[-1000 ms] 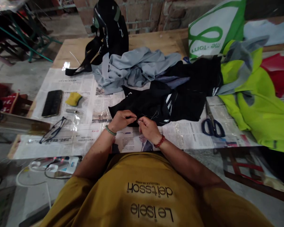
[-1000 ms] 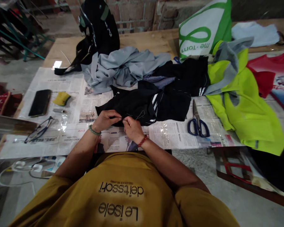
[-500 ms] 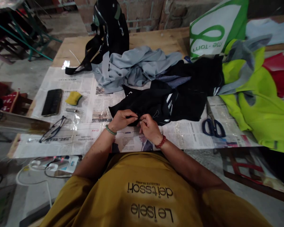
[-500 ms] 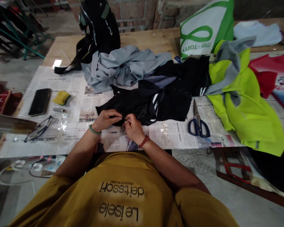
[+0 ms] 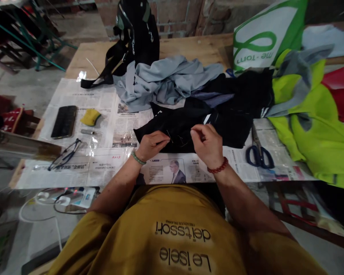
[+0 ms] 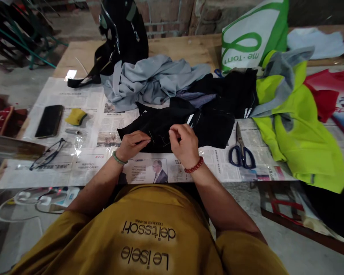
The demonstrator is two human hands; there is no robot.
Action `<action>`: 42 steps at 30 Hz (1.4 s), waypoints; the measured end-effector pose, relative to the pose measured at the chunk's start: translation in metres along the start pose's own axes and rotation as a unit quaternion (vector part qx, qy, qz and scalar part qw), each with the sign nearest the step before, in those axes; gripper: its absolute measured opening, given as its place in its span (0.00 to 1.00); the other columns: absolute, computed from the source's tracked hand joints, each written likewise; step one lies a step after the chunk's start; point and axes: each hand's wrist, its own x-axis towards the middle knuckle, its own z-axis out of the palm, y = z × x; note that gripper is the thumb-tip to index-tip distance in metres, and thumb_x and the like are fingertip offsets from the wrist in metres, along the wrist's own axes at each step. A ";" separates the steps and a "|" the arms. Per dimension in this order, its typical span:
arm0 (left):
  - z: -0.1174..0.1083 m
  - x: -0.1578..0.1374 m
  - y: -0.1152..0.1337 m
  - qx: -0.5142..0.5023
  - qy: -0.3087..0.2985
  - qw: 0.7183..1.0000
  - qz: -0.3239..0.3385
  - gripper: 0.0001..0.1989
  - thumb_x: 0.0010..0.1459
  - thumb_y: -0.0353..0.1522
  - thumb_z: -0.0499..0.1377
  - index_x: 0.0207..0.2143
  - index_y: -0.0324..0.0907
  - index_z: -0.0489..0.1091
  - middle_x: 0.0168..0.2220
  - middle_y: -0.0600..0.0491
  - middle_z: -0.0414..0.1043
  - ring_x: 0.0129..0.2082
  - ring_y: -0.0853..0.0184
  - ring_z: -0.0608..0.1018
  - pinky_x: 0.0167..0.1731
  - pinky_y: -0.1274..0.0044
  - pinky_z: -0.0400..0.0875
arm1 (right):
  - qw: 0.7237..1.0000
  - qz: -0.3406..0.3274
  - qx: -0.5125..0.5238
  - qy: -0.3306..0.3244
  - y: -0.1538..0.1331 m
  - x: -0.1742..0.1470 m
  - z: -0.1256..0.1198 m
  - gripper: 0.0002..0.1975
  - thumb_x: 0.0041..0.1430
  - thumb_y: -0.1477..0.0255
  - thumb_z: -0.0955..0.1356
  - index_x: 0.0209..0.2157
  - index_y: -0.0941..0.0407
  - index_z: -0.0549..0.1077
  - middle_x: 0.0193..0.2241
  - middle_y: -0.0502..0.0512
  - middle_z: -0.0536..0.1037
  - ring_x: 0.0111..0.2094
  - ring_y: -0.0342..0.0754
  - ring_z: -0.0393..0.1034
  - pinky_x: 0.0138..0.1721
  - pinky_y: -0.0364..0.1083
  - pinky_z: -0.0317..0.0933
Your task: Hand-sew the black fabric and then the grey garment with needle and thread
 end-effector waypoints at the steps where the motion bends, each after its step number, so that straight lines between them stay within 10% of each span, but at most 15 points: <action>1: 0.001 -0.001 0.001 0.013 0.001 1.000 0.014 0.08 0.59 0.31 0.56 0.35 0.40 0.75 0.33 0.51 0.77 0.34 0.71 0.78 0.36 0.79 0.73 | 1.000 -0.019 -0.015 0.013 0.003 0.007 0.000 0.09 0.59 0.68 0.63 0.34 0.54 0.74 0.33 0.55 0.74 0.37 0.48 0.67 0.42 0.48 0.60; 11: 0.004 -0.003 0.005 0.094 -0.029 0.995 0.036 0.11 0.61 0.33 0.53 0.33 0.44 0.76 0.35 0.51 0.78 0.35 0.71 0.79 0.35 0.79 0.71 | 0.958 0.044 0.157 -0.237 0.004 0.024 0.033 0.07 0.52 0.67 0.68 0.26 0.54 0.77 0.29 0.49 0.76 0.34 0.45 0.68 0.42 0.46 0.59; 19: 0.006 0.002 0.001 0.026 0.022 0.999 0.005 0.09 0.61 0.33 0.55 0.34 0.41 0.75 0.33 0.50 0.77 0.35 0.69 0.76 0.38 0.76 0.71 | 0.933 0.184 0.283 -0.128 0.013 0.012 0.046 0.08 0.52 0.67 0.66 0.27 0.57 0.72 0.27 0.50 0.75 0.31 0.42 0.68 0.37 0.43 0.62; 32: 0.009 0.000 0.002 0.072 0.015 0.997 0.009 0.09 0.60 0.33 0.55 0.33 0.42 0.75 0.34 0.49 0.77 0.36 0.68 0.76 0.39 0.74 0.69 | 0.920 0.200 0.285 -0.178 0.011 0.009 0.046 0.12 0.47 0.62 0.70 0.29 0.57 0.77 0.27 0.50 0.78 0.31 0.44 0.69 0.37 0.44 0.62; 42: 0.012 0.002 -0.002 -0.127 -0.026 0.977 -0.171 0.09 0.55 0.33 0.59 0.37 0.39 0.74 0.34 0.53 0.76 0.32 0.71 0.76 0.35 0.79 0.70 | 0.913 0.202 0.328 -0.133 0.018 0.005 0.054 0.09 0.47 0.65 0.69 0.28 0.56 0.71 0.27 0.49 0.75 0.30 0.41 0.68 0.37 0.43 0.61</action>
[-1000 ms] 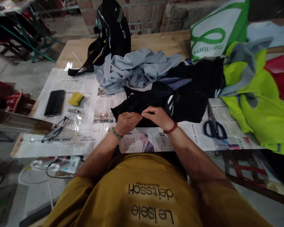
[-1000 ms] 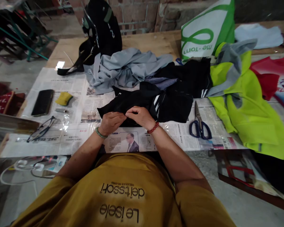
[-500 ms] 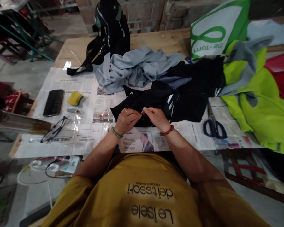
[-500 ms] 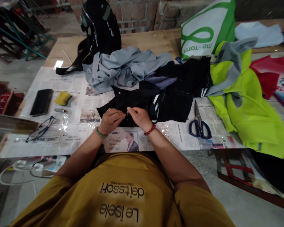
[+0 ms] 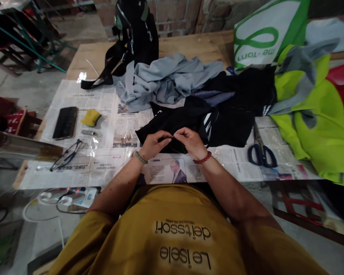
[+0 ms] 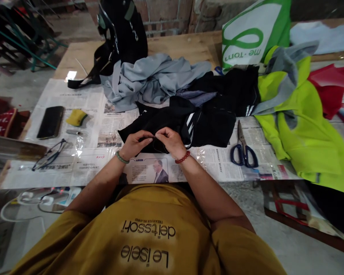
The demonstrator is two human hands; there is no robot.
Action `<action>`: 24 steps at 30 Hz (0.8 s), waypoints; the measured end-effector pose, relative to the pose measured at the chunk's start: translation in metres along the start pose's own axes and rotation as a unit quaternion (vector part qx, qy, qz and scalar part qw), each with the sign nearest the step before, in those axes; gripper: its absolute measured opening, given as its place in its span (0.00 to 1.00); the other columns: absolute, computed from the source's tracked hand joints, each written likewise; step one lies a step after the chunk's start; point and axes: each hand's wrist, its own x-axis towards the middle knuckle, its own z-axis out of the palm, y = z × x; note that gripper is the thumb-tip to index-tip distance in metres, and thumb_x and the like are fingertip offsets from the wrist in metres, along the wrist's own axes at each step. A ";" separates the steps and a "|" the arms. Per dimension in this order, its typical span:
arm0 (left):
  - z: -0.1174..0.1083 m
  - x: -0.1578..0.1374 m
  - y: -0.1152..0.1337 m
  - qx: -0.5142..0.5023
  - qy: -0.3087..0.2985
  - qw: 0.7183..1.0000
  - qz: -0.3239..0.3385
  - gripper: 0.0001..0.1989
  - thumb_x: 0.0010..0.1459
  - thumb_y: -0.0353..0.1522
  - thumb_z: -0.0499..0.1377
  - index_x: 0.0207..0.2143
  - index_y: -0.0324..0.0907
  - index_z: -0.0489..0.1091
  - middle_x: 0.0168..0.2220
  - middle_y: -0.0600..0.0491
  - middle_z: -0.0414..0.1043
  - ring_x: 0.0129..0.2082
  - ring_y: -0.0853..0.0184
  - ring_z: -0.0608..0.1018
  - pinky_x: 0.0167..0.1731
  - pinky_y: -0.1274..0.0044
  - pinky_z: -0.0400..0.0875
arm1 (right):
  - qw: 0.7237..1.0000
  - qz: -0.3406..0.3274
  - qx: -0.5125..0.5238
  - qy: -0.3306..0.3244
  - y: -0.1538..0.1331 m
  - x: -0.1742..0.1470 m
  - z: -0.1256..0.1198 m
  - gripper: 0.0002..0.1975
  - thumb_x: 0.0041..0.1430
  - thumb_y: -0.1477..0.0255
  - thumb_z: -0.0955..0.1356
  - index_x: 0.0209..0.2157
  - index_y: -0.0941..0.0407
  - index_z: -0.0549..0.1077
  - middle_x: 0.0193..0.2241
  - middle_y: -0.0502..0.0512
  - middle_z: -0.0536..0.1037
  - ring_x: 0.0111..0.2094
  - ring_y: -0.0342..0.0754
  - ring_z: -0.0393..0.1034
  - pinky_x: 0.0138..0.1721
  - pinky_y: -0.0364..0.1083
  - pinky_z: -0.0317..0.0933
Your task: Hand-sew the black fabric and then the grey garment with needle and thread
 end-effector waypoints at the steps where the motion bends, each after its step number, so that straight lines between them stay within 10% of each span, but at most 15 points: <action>1: 0.000 0.001 -0.001 -0.015 -0.013 1.000 -0.022 0.09 0.55 0.34 0.59 0.37 0.39 0.74 0.34 0.53 0.76 0.32 0.71 0.75 0.35 0.79 0.70 | 1.000 0.003 0.014 0.001 0.001 0.000 0.000 0.09 0.48 0.65 0.68 0.28 0.56 0.70 0.26 0.49 0.75 0.30 0.41 0.68 0.37 0.43 0.62; 10: 0.000 0.005 -0.003 -0.054 -0.035 0.992 -0.105 0.10 0.51 0.36 0.60 0.31 0.38 0.75 0.25 0.57 0.71 0.25 0.73 0.69 0.28 0.80 0.64 | 0.994 0.011 0.110 0.024 0.004 0.003 0.001 0.11 0.49 0.64 0.70 0.26 0.56 0.67 0.21 0.48 0.74 0.28 0.42 0.71 0.38 0.45 0.63; 24: 0.003 0.002 -0.002 -0.049 -0.068 0.995 -0.051 0.09 0.53 0.35 0.60 0.31 0.37 0.74 0.26 0.56 0.71 0.26 0.74 0.69 0.30 0.81 0.64 | 0.987 0.009 0.144 0.068 0.009 0.002 0.008 0.07 0.49 0.70 0.69 0.26 0.56 0.66 0.19 0.45 0.71 0.24 0.40 0.69 0.34 0.43 0.63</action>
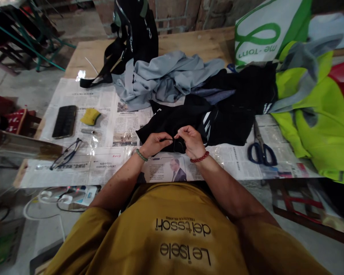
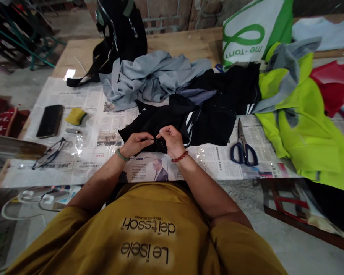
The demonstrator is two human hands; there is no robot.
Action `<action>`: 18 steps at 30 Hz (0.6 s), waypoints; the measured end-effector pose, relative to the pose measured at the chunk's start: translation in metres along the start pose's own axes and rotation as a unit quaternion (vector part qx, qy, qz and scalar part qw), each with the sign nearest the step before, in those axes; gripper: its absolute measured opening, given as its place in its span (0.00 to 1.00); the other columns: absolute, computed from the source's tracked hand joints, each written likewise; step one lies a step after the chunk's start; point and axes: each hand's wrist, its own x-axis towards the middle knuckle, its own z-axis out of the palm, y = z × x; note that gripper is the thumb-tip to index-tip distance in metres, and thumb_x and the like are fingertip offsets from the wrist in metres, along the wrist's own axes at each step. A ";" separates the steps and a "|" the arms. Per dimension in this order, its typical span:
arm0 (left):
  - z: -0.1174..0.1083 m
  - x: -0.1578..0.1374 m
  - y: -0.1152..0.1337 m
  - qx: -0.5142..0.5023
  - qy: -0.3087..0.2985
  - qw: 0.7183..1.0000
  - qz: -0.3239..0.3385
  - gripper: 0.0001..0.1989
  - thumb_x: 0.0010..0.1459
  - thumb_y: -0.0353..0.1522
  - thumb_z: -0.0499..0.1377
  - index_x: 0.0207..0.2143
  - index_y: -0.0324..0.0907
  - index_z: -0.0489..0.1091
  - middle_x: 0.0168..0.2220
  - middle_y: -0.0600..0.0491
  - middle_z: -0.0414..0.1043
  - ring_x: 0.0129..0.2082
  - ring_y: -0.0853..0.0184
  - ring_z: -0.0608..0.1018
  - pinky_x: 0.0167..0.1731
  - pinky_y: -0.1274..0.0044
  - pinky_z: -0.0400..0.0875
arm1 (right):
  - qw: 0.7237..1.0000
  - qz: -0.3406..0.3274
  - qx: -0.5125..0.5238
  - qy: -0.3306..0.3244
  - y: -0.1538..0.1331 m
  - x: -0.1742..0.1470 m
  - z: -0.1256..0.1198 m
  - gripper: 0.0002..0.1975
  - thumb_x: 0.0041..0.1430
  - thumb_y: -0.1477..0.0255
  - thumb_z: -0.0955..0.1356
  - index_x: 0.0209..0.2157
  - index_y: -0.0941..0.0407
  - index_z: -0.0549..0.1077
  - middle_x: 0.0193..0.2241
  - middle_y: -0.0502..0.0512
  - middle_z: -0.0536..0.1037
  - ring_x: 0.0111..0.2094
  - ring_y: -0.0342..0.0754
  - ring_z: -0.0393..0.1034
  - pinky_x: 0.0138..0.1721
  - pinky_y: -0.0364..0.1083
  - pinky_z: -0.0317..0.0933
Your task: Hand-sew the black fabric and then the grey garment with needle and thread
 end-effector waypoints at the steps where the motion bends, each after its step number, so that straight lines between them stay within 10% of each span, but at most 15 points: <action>1: 0.000 0.000 0.000 0.007 0.003 1.000 0.007 0.09 0.53 0.35 0.60 0.31 0.37 0.74 0.26 0.55 0.71 0.26 0.73 0.69 0.30 0.81 0.64 | 1.000 -0.010 -0.008 0.004 0.001 -0.001 0.001 0.07 0.50 0.70 0.69 0.26 0.55 0.66 0.19 0.44 0.71 0.24 0.40 0.69 0.34 0.43 0.63; 12: 0.005 -0.005 -0.003 0.030 -0.013 0.999 0.035 0.10 0.54 0.36 0.59 0.32 0.38 0.74 0.26 0.54 0.72 0.26 0.73 0.70 0.28 0.81 0.65 | 0.998 -0.020 0.026 0.048 -0.016 0.019 -0.017 0.11 0.52 0.66 0.70 0.27 0.55 0.64 0.20 0.44 0.72 0.19 0.37 0.66 0.22 0.38 0.60; 18: 0.001 0.000 -0.002 -0.015 -0.006 1.000 -0.010 0.11 0.52 0.37 0.60 0.30 0.38 0.73 0.26 0.56 0.71 0.26 0.73 0.69 0.30 0.80 0.65 | 0.995 0.026 0.082 -0.058 -0.039 0.016 -0.015 0.16 0.54 0.58 0.69 0.36 0.51 0.62 0.25 0.43 0.76 0.21 0.38 0.70 0.18 0.37 0.60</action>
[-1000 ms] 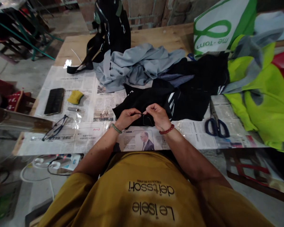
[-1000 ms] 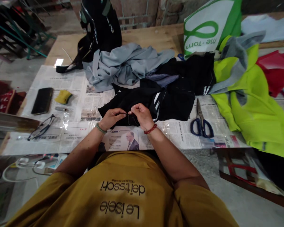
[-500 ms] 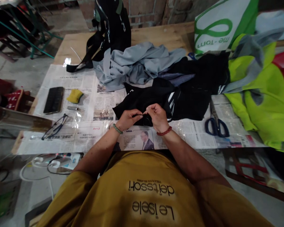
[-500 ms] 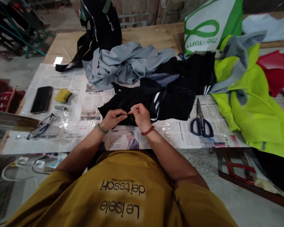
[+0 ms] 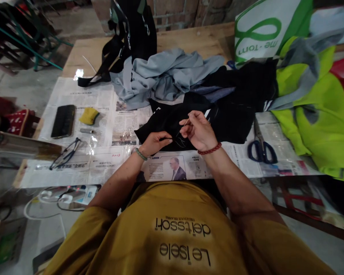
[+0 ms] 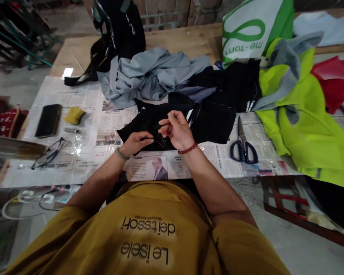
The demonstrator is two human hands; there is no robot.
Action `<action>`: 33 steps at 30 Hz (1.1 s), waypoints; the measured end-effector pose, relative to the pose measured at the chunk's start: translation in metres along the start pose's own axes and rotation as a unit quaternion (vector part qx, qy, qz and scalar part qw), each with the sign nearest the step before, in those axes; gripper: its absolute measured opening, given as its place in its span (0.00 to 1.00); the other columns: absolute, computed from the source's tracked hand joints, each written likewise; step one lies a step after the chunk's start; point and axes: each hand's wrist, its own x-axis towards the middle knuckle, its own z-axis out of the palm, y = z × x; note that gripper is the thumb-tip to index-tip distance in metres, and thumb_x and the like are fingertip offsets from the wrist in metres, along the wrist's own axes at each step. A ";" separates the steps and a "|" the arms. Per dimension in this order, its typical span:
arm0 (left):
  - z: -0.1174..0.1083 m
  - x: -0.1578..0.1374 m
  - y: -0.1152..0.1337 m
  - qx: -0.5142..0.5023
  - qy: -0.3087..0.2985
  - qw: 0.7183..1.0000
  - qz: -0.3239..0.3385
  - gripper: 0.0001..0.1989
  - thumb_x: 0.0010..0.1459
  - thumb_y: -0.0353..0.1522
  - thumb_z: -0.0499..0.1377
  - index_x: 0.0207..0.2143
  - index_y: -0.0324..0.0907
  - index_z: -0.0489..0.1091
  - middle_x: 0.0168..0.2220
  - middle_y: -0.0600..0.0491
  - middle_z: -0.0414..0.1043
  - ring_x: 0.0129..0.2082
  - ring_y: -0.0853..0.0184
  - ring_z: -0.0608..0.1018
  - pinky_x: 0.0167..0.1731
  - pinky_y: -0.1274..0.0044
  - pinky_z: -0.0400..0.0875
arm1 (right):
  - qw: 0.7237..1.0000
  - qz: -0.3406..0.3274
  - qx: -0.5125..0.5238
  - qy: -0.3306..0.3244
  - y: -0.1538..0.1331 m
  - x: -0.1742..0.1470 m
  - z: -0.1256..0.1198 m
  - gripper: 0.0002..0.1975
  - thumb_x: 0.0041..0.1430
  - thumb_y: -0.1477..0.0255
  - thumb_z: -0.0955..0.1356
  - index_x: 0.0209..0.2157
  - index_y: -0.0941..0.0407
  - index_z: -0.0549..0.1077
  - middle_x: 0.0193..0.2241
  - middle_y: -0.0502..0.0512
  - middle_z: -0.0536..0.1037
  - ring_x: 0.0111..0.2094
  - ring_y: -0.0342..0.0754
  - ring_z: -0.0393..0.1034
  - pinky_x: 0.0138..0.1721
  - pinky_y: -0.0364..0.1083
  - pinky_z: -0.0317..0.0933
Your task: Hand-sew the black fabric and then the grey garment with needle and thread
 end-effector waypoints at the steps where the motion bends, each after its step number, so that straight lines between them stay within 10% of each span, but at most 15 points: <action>1: -0.001 0.001 0.000 -0.006 0.002 1.000 -0.002 0.11 0.52 0.37 0.60 0.30 0.38 0.73 0.26 0.56 0.70 0.26 0.73 0.69 0.31 0.80 0.65 | 1.000 0.011 0.014 -0.016 -0.003 0.000 0.002 0.16 0.54 0.59 0.69 0.37 0.51 0.62 0.26 0.43 0.76 0.24 0.40 0.73 0.20 0.37 0.63; 10: -0.003 0.001 -0.002 -0.030 0.022 0.999 -0.029 0.10 0.50 0.37 0.61 0.29 0.38 0.73 0.25 0.57 0.68 0.26 0.74 0.67 0.31 0.80 0.63 | 0.988 -0.144 -0.044 -0.023 -0.042 0.017 0.002 0.14 0.55 0.58 0.69 0.37 0.51 0.65 0.32 0.46 0.76 0.36 0.43 0.75 0.37 0.45 0.71; 33: -0.004 0.002 -0.005 -0.017 0.010 0.999 -0.029 0.11 0.51 0.38 0.61 0.30 0.37 0.73 0.26 0.56 0.70 0.27 0.73 0.69 0.31 0.80 0.65 | 0.887 -0.421 -0.161 0.100 -0.126 0.051 -0.028 0.04 0.61 0.74 0.62 0.33 0.50 0.65 0.27 0.45 0.75 0.28 0.41 0.74 0.31 0.45 0.68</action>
